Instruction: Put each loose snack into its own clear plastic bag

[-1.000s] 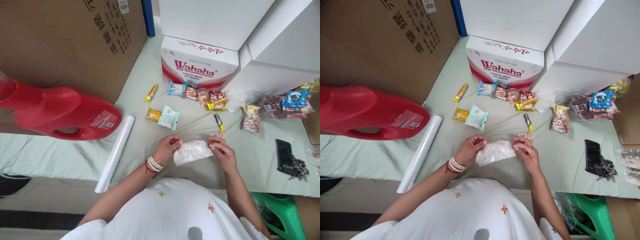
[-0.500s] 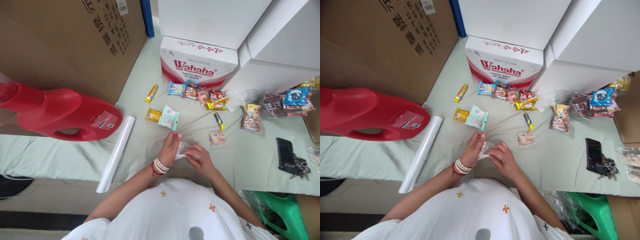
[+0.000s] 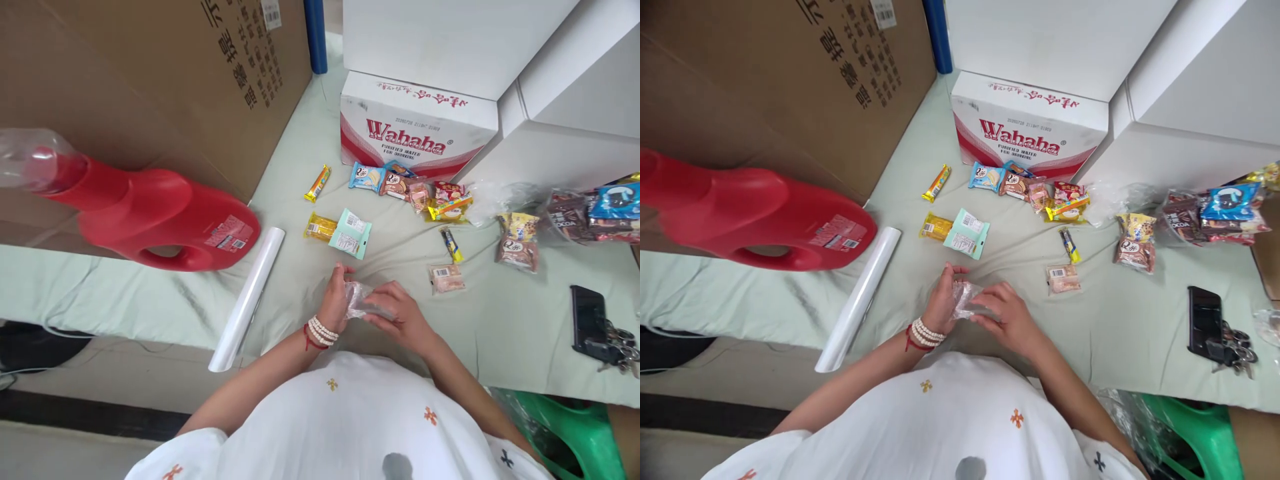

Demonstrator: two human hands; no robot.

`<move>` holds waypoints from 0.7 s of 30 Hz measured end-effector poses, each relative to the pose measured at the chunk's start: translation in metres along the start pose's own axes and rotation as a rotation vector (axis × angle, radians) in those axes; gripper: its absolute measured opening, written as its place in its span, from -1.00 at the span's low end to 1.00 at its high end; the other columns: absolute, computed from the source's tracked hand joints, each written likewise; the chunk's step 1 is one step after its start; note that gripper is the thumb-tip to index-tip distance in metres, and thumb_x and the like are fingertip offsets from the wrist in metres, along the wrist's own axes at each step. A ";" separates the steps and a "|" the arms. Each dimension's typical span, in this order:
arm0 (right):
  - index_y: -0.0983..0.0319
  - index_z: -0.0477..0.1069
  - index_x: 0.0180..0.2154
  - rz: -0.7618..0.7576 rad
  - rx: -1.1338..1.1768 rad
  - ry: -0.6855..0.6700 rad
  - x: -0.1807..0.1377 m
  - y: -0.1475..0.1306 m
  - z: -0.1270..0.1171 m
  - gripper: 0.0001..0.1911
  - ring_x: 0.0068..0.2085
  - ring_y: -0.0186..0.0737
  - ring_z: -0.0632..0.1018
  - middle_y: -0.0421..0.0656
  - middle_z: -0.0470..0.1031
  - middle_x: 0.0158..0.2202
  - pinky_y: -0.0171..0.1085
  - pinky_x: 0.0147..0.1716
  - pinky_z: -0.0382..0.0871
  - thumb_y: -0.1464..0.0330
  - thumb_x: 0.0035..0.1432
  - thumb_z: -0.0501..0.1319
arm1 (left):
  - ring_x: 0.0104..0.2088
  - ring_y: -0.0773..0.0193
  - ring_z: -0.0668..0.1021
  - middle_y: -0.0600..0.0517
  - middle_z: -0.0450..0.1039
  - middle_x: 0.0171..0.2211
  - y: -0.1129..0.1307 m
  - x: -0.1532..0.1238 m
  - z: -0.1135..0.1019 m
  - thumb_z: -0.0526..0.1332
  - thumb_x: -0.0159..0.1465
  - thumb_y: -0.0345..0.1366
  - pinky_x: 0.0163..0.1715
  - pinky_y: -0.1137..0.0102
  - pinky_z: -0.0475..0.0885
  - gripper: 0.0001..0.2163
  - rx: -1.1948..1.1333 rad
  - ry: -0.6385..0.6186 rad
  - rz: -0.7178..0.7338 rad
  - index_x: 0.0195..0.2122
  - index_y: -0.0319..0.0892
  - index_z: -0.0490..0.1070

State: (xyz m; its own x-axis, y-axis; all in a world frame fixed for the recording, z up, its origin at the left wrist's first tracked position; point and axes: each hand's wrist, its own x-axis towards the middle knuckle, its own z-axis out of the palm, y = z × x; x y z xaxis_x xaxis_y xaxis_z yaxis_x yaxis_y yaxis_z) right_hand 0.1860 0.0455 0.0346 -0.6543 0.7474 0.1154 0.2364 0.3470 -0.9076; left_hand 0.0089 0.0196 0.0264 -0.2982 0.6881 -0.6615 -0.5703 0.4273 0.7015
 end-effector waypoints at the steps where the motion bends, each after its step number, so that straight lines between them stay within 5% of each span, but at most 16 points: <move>1: 0.10 0.58 -0.11 -0.017 -0.009 -0.036 0.003 -0.002 0.004 -0.86 -0.21 -0.20 0.49 -0.12 0.52 -0.22 -0.22 -0.20 0.38 0.27 0.32 0.29 | -0.58 0.35 0.39 0.13 0.33 -0.51 0.000 0.000 0.002 0.10 0.29 0.30 -0.59 0.44 0.30 -0.47 0.000 0.006 0.012 -0.20 -0.12 0.40; 5: 0.16 0.55 -0.23 0.127 0.132 0.047 0.005 0.004 0.007 -0.82 -0.38 -0.31 0.42 -0.18 0.43 -0.35 -0.32 -0.39 0.30 0.22 0.37 0.24 | -0.69 0.42 0.28 0.18 0.27 -0.58 0.001 0.008 -0.003 0.02 0.22 0.43 -0.69 0.48 0.12 -0.35 0.013 0.044 0.014 -0.19 -0.13 0.36; 9: 0.18 0.51 -0.29 0.354 0.364 0.271 -0.004 0.015 -0.005 -0.73 -0.44 -0.35 0.35 -0.24 0.38 -0.43 -0.36 -0.45 0.23 0.11 0.25 0.35 | -0.74 0.50 0.08 0.22 0.23 -0.60 0.004 0.009 -0.015 0.07 0.22 0.40 -0.72 0.49 -0.12 -0.40 0.122 -0.086 -0.031 -0.22 -0.12 0.31; 14: 0.20 0.53 -0.33 0.433 0.440 0.278 -0.007 0.013 -0.004 -0.68 -0.46 -0.36 0.30 -0.26 0.36 -0.49 -0.37 -0.48 0.19 0.08 0.15 0.42 | -0.55 0.45 0.30 0.15 0.34 -0.45 0.007 -0.007 -0.007 0.40 0.11 0.18 -0.55 0.49 0.20 -0.51 0.323 -0.412 0.201 -0.29 -0.17 0.38; 17: 0.20 0.53 -0.34 0.448 0.516 0.275 -0.004 0.012 0.002 -0.70 -0.47 -0.37 0.30 -0.26 0.35 -0.49 -0.37 -0.49 0.18 0.11 0.12 0.45 | -0.42 0.38 0.36 0.12 0.34 -0.46 0.009 -0.009 0.000 0.42 0.14 0.08 -0.36 0.44 0.29 -0.58 0.323 -0.445 0.321 -0.40 -0.19 0.40; 21: 0.19 0.46 -0.33 0.467 0.688 0.541 -0.006 0.024 -0.006 -0.68 -0.51 -0.42 0.23 -0.30 0.31 -0.49 -0.37 -0.50 0.18 0.13 0.07 0.47 | -0.46 0.40 0.27 0.17 0.25 -0.52 0.012 -0.004 -0.010 0.43 0.14 0.05 -0.38 0.44 0.23 -0.58 0.271 -0.424 0.317 -0.47 -0.18 0.34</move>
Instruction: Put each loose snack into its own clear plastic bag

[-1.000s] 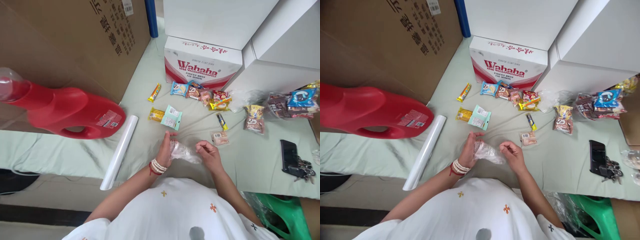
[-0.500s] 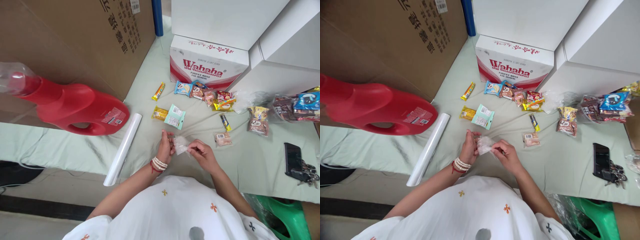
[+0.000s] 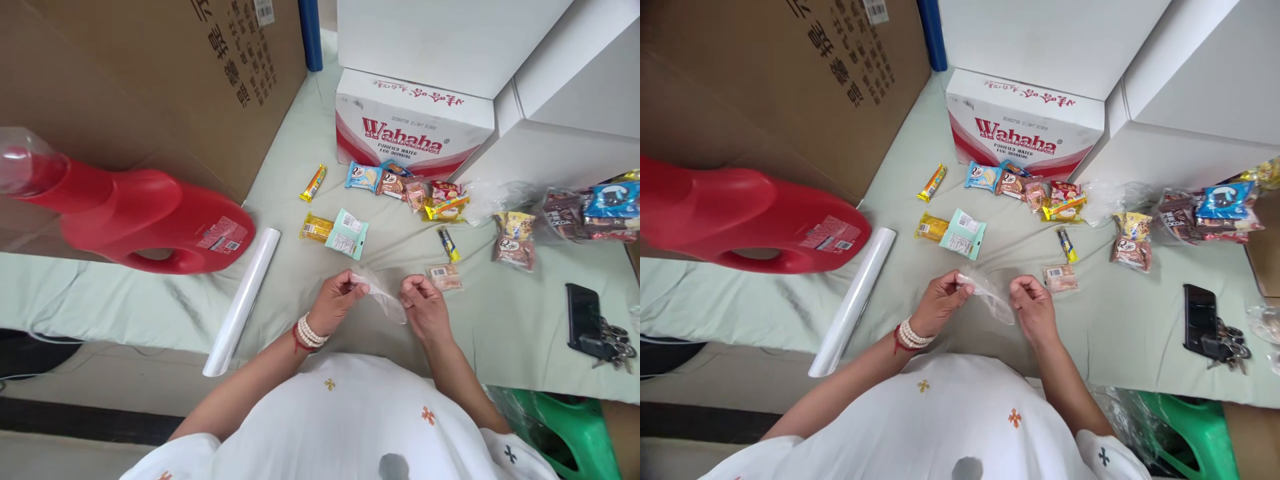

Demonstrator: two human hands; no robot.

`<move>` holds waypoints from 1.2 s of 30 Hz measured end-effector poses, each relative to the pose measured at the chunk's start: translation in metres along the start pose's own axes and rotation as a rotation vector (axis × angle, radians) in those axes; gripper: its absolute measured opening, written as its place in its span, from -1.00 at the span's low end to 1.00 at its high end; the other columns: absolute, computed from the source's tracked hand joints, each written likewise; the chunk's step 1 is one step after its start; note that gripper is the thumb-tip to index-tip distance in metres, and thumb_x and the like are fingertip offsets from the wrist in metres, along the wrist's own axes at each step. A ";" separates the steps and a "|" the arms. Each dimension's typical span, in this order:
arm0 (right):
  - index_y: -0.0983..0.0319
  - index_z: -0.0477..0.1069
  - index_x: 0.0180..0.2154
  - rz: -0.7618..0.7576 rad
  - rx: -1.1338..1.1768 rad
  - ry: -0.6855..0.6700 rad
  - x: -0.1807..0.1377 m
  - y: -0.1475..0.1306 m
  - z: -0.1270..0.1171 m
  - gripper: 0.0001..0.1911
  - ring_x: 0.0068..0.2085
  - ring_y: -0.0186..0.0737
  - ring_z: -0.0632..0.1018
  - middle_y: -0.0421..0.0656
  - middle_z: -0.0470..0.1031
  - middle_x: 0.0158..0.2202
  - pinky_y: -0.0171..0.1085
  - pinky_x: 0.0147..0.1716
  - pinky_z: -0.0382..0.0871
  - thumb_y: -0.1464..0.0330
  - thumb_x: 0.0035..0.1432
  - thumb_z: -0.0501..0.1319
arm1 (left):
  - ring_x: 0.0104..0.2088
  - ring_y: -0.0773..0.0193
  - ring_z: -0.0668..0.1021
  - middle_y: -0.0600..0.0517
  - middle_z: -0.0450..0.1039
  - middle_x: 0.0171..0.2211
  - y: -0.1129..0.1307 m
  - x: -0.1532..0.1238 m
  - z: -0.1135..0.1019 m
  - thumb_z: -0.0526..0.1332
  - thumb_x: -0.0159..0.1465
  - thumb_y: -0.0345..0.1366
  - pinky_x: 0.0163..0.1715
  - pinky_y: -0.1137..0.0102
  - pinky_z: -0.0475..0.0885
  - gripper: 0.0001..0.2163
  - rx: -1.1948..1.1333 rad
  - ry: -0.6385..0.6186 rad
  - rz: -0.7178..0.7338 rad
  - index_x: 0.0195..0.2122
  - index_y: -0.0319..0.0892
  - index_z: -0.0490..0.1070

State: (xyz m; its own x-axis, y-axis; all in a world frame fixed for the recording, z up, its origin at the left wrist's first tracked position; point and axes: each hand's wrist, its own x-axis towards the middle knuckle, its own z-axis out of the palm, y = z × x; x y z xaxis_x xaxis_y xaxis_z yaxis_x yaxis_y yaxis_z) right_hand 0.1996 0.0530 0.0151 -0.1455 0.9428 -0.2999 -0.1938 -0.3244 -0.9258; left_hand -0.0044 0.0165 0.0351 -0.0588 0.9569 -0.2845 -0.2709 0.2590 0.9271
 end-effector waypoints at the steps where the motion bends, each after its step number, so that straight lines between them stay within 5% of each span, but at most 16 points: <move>1: 0.18 0.43 -0.33 -0.019 0.028 0.040 0.001 0.000 -0.007 -0.67 -0.52 -0.42 0.21 -0.31 0.27 -0.50 -0.37 -0.51 0.17 0.13 0.08 0.47 | -0.47 0.40 0.25 0.18 0.23 -0.53 -0.001 -0.001 -0.004 0.45 0.13 0.04 -0.40 0.45 0.21 -0.58 -0.008 0.015 -0.006 -0.48 -0.17 0.32; 5: 0.17 0.44 -0.28 -0.147 -0.164 0.032 -0.005 -0.007 -0.025 -0.73 -0.48 -0.38 0.28 -0.27 0.32 -0.44 -0.36 -0.48 0.26 0.15 0.17 0.40 | -0.46 0.40 0.25 0.17 0.22 -0.52 0.000 -0.005 -0.012 0.49 0.08 -0.01 -0.43 0.46 0.19 -0.55 -0.005 0.044 0.043 -0.52 -0.16 0.27; 9: 0.08 0.52 -0.01 -0.338 -0.502 -0.305 -0.016 -0.017 -0.007 -0.66 -0.31 -0.30 0.45 -0.10 0.46 -0.04 -0.25 -0.30 0.44 0.24 0.17 0.42 | -0.45 0.39 0.28 0.15 0.26 -0.50 0.003 -0.006 0.000 0.50 0.08 -0.04 -0.40 0.44 0.23 -0.55 0.013 -0.096 0.067 -0.55 -0.17 0.27; 13: 0.10 0.58 -0.20 -0.415 -0.476 -0.347 -0.010 -0.021 0.013 -0.91 -0.30 -0.27 0.48 -0.15 0.47 -0.27 -0.28 -0.35 0.38 0.28 0.31 0.29 | -0.45 0.39 0.27 0.15 0.24 -0.52 0.003 -0.007 0.004 0.53 0.01 0.01 -0.41 0.44 0.24 -0.50 -0.034 -0.115 0.023 -0.56 -0.17 0.23; 16: 0.14 0.55 -0.29 -0.278 -0.276 -0.228 -0.003 -0.018 0.004 -0.83 -0.39 -0.30 0.43 -0.19 0.44 -0.34 -0.32 -0.44 0.33 0.18 0.20 0.40 | -0.45 0.38 0.29 0.14 0.26 -0.51 0.002 -0.009 -0.005 0.54 -0.06 0.09 -0.40 0.43 0.27 -0.45 -0.090 -0.044 -0.004 -0.56 -0.16 0.22; 20: 0.14 0.47 -0.30 -0.084 -0.002 0.046 -0.007 -0.009 -0.037 -0.67 -0.54 -0.42 0.26 -0.29 0.36 -0.46 -0.36 -0.54 0.24 0.10 0.06 0.47 | -0.44 0.38 0.33 0.12 0.30 -0.47 0.002 -0.008 -0.018 0.55 -0.02 0.01 -0.40 0.45 0.30 -0.53 -0.180 0.073 0.007 -0.52 -0.16 0.30; 23: 0.18 0.45 -0.27 0.022 -0.055 0.237 -0.024 -0.007 -0.076 -0.61 -0.51 -0.40 0.31 -0.24 0.45 -0.40 -0.35 -0.53 0.25 0.11 0.00 0.49 | -0.32 0.33 0.45 0.07 0.42 -0.33 0.004 -0.006 -0.023 0.55 0.02 -0.05 -0.30 0.41 0.39 -0.61 -0.270 0.095 0.034 -0.47 -0.14 0.37; 25: 0.20 0.47 -0.20 -0.012 -0.257 0.425 -0.040 -0.013 -0.095 -0.58 -0.45 -0.35 0.37 -0.17 0.51 -0.29 -0.34 -0.49 0.28 0.13 -0.01 0.49 | -0.18 0.24 0.51 0.01 0.49 -0.16 0.005 -0.005 -0.024 0.55 0.01 -0.06 -0.22 0.35 0.45 -0.62 -0.287 0.074 0.034 -0.46 -0.13 0.39; 28: 0.17 0.50 -0.08 -0.284 -0.539 0.621 -0.057 -0.035 -0.094 -0.65 -0.33 -0.28 0.46 -0.16 0.51 -0.22 -0.29 -0.36 0.35 0.16 0.15 0.41 | -0.02 0.12 0.52 -0.04 0.47 0.06 0.005 -0.005 -0.021 0.55 0.02 -0.05 -0.16 0.28 0.49 -0.61 -0.230 0.000 0.019 -0.48 -0.14 0.38; 30: 0.13 0.54 -0.09 -0.472 -0.683 0.495 -0.055 -0.052 -0.072 -0.76 -0.24 -0.21 0.50 -0.13 0.51 -0.21 -0.22 -0.24 0.40 0.19 0.25 0.35 | 0.06 0.08 0.51 -0.05 0.45 0.14 0.005 -0.007 -0.017 0.54 0.04 -0.06 -0.08 0.24 0.49 -0.61 -0.189 -0.052 0.030 -0.50 -0.15 0.37; 32: 0.09 0.56 -0.05 -0.589 -0.804 0.218 -0.042 -0.064 -0.039 -0.75 -0.12 -0.10 0.52 -0.07 0.51 -0.11 -0.13 -0.12 0.43 0.18 0.26 0.35 | 0.13 0.04 0.49 -0.06 0.41 0.20 0.006 -0.009 -0.013 0.52 0.08 -0.09 0.02 0.18 0.46 -0.63 -0.169 -0.098 0.055 -0.52 -0.16 0.36; 34: 0.06 0.54 0.02 -0.643 -0.860 -0.051 -0.023 -0.068 -0.004 -0.65 -0.01 -0.01 0.49 -0.03 0.50 -0.01 -0.04 -0.01 0.43 0.14 0.23 0.38 | 0.19 0.00 0.47 -0.06 0.38 0.24 0.009 -0.012 -0.009 0.49 0.13 -0.13 0.11 0.13 0.42 -0.66 -0.165 -0.131 0.094 -0.52 -0.16 0.36; 36: 0.06 0.58 -0.06 -0.669 -0.854 -0.250 -0.006 -0.064 0.022 -0.76 -0.01 -0.02 0.48 -0.06 0.52 -0.07 -0.01 0.01 0.41 0.14 0.27 0.34 | 0.25 -0.04 0.43 -0.07 0.37 0.26 0.012 -0.015 -0.006 0.48 0.15 -0.16 0.18 0.08 0.35 -0.68 -0.177 -0.146 0.136 -0.52 -0.16 0.36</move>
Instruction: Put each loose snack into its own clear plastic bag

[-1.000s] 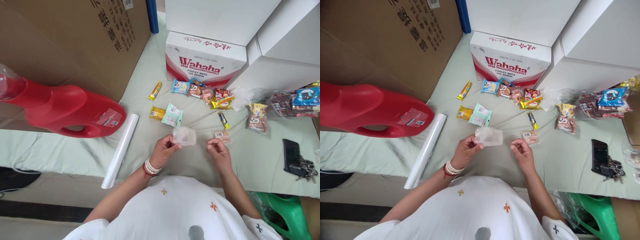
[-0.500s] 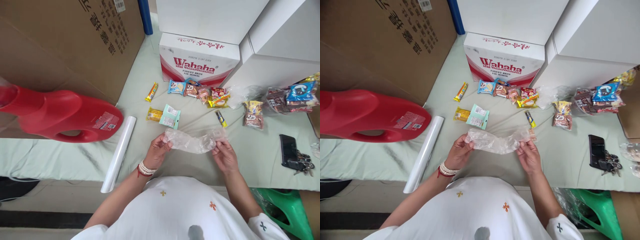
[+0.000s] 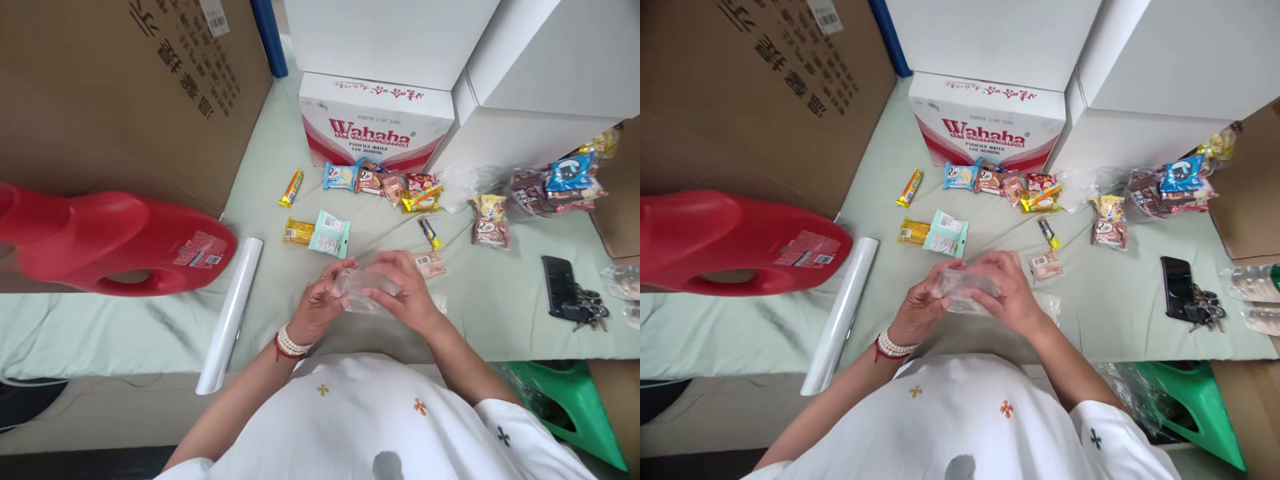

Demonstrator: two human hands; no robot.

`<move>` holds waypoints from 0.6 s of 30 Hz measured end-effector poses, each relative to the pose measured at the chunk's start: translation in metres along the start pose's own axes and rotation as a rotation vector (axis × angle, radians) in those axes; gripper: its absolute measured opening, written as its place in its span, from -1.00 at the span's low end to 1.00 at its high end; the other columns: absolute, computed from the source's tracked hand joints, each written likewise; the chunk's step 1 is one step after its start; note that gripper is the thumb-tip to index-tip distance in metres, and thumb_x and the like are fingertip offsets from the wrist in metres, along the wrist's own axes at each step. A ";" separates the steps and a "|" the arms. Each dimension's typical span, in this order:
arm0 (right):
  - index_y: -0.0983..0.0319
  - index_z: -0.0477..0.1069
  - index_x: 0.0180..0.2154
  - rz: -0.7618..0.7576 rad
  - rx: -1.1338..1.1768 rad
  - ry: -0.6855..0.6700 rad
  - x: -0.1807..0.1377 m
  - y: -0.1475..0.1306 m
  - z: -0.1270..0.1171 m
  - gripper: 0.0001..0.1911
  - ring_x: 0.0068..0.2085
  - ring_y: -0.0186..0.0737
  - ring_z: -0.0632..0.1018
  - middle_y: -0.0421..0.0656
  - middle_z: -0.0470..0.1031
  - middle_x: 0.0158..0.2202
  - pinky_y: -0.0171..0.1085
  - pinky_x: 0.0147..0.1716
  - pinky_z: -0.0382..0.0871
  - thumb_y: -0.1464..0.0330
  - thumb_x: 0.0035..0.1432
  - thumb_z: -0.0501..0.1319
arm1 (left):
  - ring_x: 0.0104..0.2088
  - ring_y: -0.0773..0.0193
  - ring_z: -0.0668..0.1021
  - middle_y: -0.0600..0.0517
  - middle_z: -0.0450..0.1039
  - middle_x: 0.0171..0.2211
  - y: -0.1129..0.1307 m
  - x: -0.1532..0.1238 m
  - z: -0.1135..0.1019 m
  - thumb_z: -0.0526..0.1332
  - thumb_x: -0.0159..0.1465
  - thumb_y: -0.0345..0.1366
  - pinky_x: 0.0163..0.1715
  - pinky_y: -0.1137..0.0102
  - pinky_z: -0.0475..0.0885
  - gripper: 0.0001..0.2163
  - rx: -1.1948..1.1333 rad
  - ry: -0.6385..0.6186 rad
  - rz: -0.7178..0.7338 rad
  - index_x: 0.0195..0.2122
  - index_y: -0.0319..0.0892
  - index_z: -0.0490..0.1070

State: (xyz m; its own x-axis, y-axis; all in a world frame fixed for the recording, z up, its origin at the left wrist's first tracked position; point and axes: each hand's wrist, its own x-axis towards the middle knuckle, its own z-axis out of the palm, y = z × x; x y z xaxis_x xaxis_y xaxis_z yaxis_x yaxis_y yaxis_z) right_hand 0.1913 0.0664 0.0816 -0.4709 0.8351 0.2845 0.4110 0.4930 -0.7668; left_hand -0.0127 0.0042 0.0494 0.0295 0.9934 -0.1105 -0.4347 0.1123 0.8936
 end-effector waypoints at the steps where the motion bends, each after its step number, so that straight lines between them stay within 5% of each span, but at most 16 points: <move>1: 0.06 0.59 -0.13 -0.030 0.040 -0.040 0.007 0.000 0.009 -0.83 -0.05 -0.05 0.48 -0.09 0.53 -0.13 -0.03 0.00 0.40 0.17 0.31 0.30 | 0.25 -0.05 0.43 -0.08 0.39 0.24 0.002 -0.001 0.001 0.48 0.14 -0.16 0.20 0.07 0.32 -0.67 -0.015 0.000 0.009 -0.52 -0.16 0.35; 5: 0.09 0.56 -0.20 0.027 0.307 -0.081 0.010 0.006 0.030 -0.86 -0.19 -0.18 0.46 -0.15 0.48 -0.24 -0.15 -0.13 0.40 0.22 0.37 0.26 | -0.06 0.05 0.56 -0.05 0.50 -0.17 0.005 -0.004 -0.001 0.53 0.03 -0.06 -0.05 0.17 0.43 -0.55 -0.131 0.083 -0.064 -0.56 -0.16 0.26; 8: 0.12 0.51 -0.22 0.124 0.467 -0.065 0.002 0.009 0.032 -0.83 -0.18 -0.21 0.47 -0.14 0.44 -0.22 -0.21 -0.18 0.40 0.18 0.36 0.26 | -0.40 0.30 0.43 0.10 0.24 -0.47 0.004 -0.001 -0.004 0.53 0.01 -0.06 -0.32 0.34 0.37 -0.45 -0.179 0.165 -0.091 -0.58 -0.15 0.10; 10: 0.14 0.48 -0.25 0.193 0.507 -0.024 -0.002 0.009 0.032 -0.78 -0.18 -0.21 0.48 -0.14 0.43 -0.22 -0.23 -0.18 0.41 0.14 0.34 0.27 | -0.46 0.36 0.35 0.14 0.16 -0.49 0.003 0.002 -0.004 0.52 0.02 -0.06 -0.38 0.38 0.35 -0.46 -0.213 0.154 -0.100 -0.53 -0.13 0.10; 13: 0.15 0.39 -0.26 0.367 0.572 0.066 -0.007 0.011 0.031 -0.72 -0.40 -0.30 0.44 -0.23 0.41 -0.38 -0.31 -0.39 0.36 0.09 0.35 0.25 | -0.41 0.38 0.41 0.11 0.32 -0.32 0.000 0.008 -0.003 0.56 -0.04 -0.07 -0.39 0.41 0.38 -0.51 -0.249 0.113 -0.171 -0.28 -0.09 0.30; 16: 0.14 0.32 -0.25 0.474 0.511 0.172 -0.010 0.017 0.028 -0.71 -0.56 -0.37 0.31 -0.31 0.36 -0.49 -0.35 -0.56 0.20 0.07 0.37 0.20 | -0.38 0.40 0.46 0.07 0.42 -0.17 -0.007 0.013 -0.003 0.62 -0.16 -0.21 -0.43 0.48 0.34 -0.29 -0.120 0.102 -0.340 0.01 -0.04 0.35; 18: 0.16 0.35 -0.23 0.455 0.351 0.241 -0.013 0.023 0.022 -0.73 -0.54 -0.37 0.31 -0.31 0.37 -0.49 -0.35 -0.54 0.19 0.09 0.37 0.21 | -0.44 0.42 0.42 0.09 0.43 -0.29 -0.013 0.015 -0.006 0.62 -0.16 -0.19 -0.50 0.51 0.25 -0.36 -0.001 0.068 -0.446 -0.05 -0.13 0.43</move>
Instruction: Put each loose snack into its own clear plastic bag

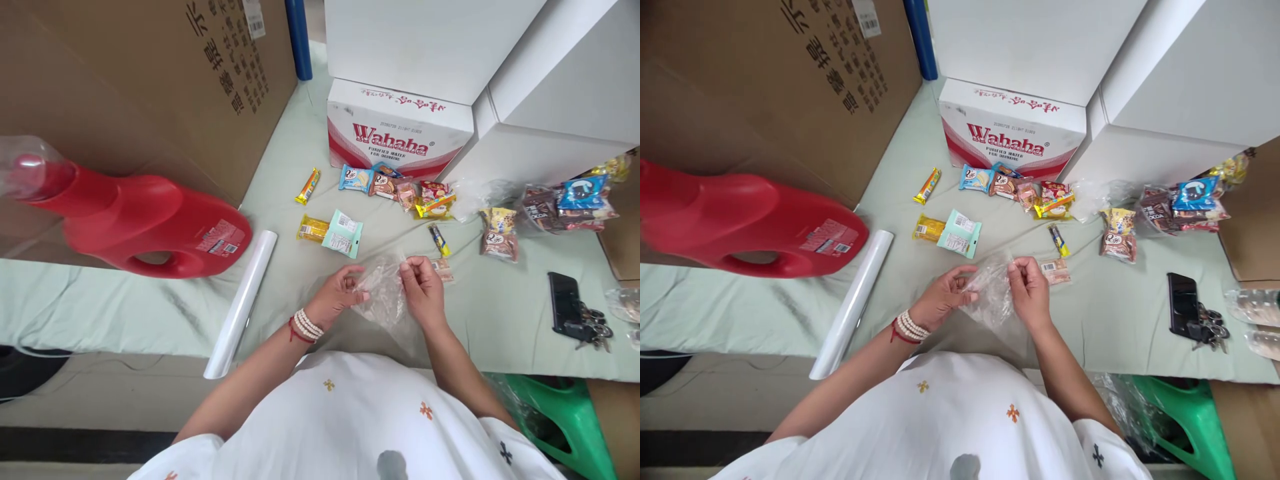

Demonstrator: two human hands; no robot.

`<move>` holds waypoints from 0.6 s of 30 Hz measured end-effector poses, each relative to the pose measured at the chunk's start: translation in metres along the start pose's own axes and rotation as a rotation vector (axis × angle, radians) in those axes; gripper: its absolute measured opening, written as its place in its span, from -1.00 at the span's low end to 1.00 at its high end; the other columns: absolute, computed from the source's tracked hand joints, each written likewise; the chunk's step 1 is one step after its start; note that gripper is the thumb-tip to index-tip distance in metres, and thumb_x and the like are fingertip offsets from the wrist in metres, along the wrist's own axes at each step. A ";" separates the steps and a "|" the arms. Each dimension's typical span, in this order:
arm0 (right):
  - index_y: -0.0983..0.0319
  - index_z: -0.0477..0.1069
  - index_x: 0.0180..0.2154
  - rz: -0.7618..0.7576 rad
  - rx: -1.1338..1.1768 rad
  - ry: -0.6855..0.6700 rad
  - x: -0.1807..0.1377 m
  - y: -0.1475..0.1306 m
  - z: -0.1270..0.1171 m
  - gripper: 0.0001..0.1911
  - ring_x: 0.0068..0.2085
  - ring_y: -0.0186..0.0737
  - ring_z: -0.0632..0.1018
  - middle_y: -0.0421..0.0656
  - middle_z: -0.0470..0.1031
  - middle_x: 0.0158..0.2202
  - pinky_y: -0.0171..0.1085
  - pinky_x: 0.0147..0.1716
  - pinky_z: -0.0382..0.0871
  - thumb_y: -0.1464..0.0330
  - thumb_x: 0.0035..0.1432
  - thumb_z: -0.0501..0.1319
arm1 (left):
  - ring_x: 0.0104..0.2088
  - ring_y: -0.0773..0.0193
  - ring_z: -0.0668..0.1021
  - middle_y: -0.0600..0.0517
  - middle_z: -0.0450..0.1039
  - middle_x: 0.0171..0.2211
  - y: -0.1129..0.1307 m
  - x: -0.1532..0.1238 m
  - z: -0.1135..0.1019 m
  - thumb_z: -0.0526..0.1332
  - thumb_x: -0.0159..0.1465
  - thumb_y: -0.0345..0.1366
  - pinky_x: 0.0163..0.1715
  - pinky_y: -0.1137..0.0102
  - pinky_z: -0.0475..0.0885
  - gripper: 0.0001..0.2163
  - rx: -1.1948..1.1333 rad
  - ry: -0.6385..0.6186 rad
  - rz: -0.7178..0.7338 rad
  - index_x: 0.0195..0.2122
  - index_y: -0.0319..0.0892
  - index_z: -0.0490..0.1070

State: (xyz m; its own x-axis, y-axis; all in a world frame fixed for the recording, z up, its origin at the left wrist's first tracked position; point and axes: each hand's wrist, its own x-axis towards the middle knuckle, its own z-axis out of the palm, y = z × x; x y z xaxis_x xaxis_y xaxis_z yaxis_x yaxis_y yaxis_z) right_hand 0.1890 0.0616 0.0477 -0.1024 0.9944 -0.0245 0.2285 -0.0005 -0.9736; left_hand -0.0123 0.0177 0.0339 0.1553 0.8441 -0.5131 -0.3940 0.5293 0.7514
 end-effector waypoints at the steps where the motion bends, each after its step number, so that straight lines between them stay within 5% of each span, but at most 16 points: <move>1: 0.17 0.38 -0.22 -0.044 -0.083 0.050 0.000 0.001 -0.004 -0.74 -0.53 -0.36 0.32 -0.30 0.38 -0.49 -0.34 -0.52 0.20 0.10 0.37 0.22 | -0.48 0.45 0.37 0.12 0.40 -0.38 -0.002 0.002 -0.002 0.61 -0.13 -0.13 -0.53 0.51 0.20 -0.44 0.044 -0.007 -0.025 -0.15 -0.18 0.46; 4: 0.18 0.47 -0.24 -0.221 -0.239 0.081 -0.003 -0.004 -0.017 -0.78 -0.48 -0.33 0.36 -0.25 0.42 -0.46 -0.30 -0.42 0.28 0.16 0.34 0.25 | -0.53 0.46 0.27 0.16 0.31 -0.51 -0.006 0.004 -0.006 0.54 -0.03 0.02 -0.52 0.48 0.19 -0.55 0.103 0.041 0.043 -0.39 -0.22 0.43; 8: 0.13 0.57 -0.25 -0.360 0.032 -0.261 -0.005 -0.010 -0.026 -0.65 -0.23 -0.12 0.53 -0.11 0.53 -0.31 -0.12 -0.16 0.44 0.05 0.36 0.17 | -0.35 0.34 0.44 0.11 0.40 -0.44 -0.006 0.001 -0.002 0.37 0.20 0.09 -0.25 0.41 0.37 -0.60 0.123 0.105 0.326 -0.37 -0.17 0.38; 12: 0.07 0.55 -0.04 -0.008 0.251 -0.162 0.004 0.000 -0.012 -0.64 -0.04 -0.06 0.55 -0.10 0.59 -0.11 -0.10 -0.02 0.46 0.03 0.24 0.29 | -0.44 0.34 0.43 0.15 0.33 -0.49 -0.009 -0.002 0.011 0.19 0.37 0.09 -0.32 0.40 0.39 -0.63 0.178 0.087 0.459 -0.34 -0.12 0.28; 15: 0.11 0.58 -0.01 0.268 0.358 -0.476 0.003 0.011 0.010 -0.51 -0.13 -0.07 0.58 -0.10 0.61 -0.13 -0.14 -0.09 0.48 0.05 0.05 0.44 | -0.48 0.35 0.39 0.16 0.32 -0.51 -0.015 0.001 0.017 0.20 0.36 0.06 -0.40 0.43 0.32 -0.67 0.396 0.279 0.532 -0.30 -0.12 0.33; 18: 0.17 0.62 -0.18 0.375 0.454 -0.443 -0.004 0.018 0.030 -0.59 -0.36 -0.21 0.53 -0.19 0.60 -0.33 -0.25 -0.30 0.43 0.13 -0.06 0.51 | -0.48 0.36 0.38 0.16 0.35 -0.51 -0.021 0.005 0.015 0.26 0.30 0.02 -0.40 0.44 0.28 -0.70 0.572 0.468 0.576 -0.33 -0.13 0.38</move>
State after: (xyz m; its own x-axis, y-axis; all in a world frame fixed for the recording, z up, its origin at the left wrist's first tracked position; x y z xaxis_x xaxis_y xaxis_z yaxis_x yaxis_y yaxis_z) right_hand 0.1644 0.0548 0.0230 -0.4994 0.7831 -0.3705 -0.0881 -0.4713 -0.8776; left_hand 0.0103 0.0118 0.0219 -0.3543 0.9349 -0.0194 0.2277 0.1064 0.9679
